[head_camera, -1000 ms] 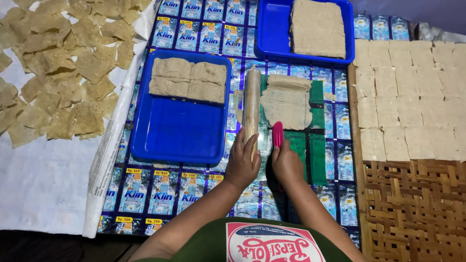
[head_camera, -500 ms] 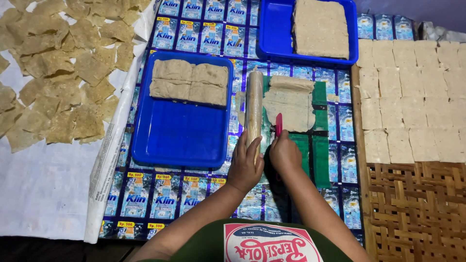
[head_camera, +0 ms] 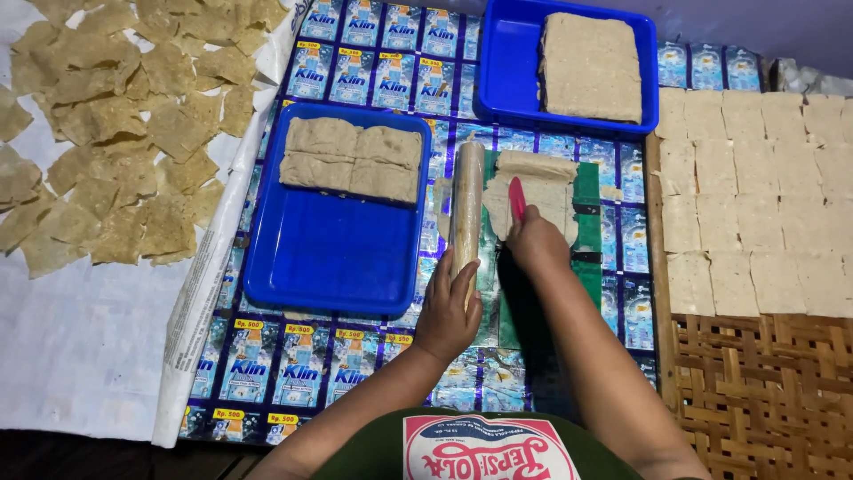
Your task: Rolling out dough and cutting it into small square pieces for cracker production.
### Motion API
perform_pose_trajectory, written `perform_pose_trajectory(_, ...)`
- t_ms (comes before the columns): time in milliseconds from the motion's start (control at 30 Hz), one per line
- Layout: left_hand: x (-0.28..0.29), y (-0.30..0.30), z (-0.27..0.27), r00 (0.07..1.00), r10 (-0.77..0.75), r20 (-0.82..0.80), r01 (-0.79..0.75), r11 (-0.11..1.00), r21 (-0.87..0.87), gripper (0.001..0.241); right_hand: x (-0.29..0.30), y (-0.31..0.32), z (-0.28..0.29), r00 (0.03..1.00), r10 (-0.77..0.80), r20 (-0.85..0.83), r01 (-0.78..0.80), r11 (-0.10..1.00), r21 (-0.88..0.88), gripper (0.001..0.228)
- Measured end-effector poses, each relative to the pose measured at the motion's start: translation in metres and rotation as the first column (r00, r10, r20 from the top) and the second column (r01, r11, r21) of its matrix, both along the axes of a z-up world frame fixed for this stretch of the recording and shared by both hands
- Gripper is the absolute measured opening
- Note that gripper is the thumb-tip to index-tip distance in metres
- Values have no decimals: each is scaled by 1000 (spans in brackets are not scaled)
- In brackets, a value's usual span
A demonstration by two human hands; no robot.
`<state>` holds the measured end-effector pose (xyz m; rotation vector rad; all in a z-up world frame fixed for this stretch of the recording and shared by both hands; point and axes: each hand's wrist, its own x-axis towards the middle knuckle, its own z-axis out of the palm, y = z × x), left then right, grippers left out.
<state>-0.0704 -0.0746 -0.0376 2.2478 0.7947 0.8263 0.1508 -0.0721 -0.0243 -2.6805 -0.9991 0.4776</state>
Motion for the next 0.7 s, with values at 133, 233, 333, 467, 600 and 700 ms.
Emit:
perform_pose_trajectory(133,0,0,-3,1000,-4,8,4,1000,-3,55,55,-55,15,978,48,203,-57,998,39,26)
perform_pose_trajectory(233,0,-2,-4,1000,4,11,-4,1000,2,54,103,-99,11,847,60,528,-70,998,-1,17)
perform_pose_trajectory(333,1,-3,-2,1000,-5,-16,4,999,-38,53,130,-120,20,787,91,610,-89,995,-33,12)
perform_pose_trajectory(467,2,-4,0,1000,13,-14,-14,999,-41,51,153,-121,9,756,261,600,-219,965,-144,11)
perform_pose_trajectory(600,3,-5,-2,1000,26,-7,-26,999,-38,51,167,-106,-2,690,288,664,-312,946,-86,8)
perform_pose_trajectory(700,3,-6,-1,999,40,-1,-40,999,-27,49,168,-96,6,672,344,656,-394,916,-78,8)
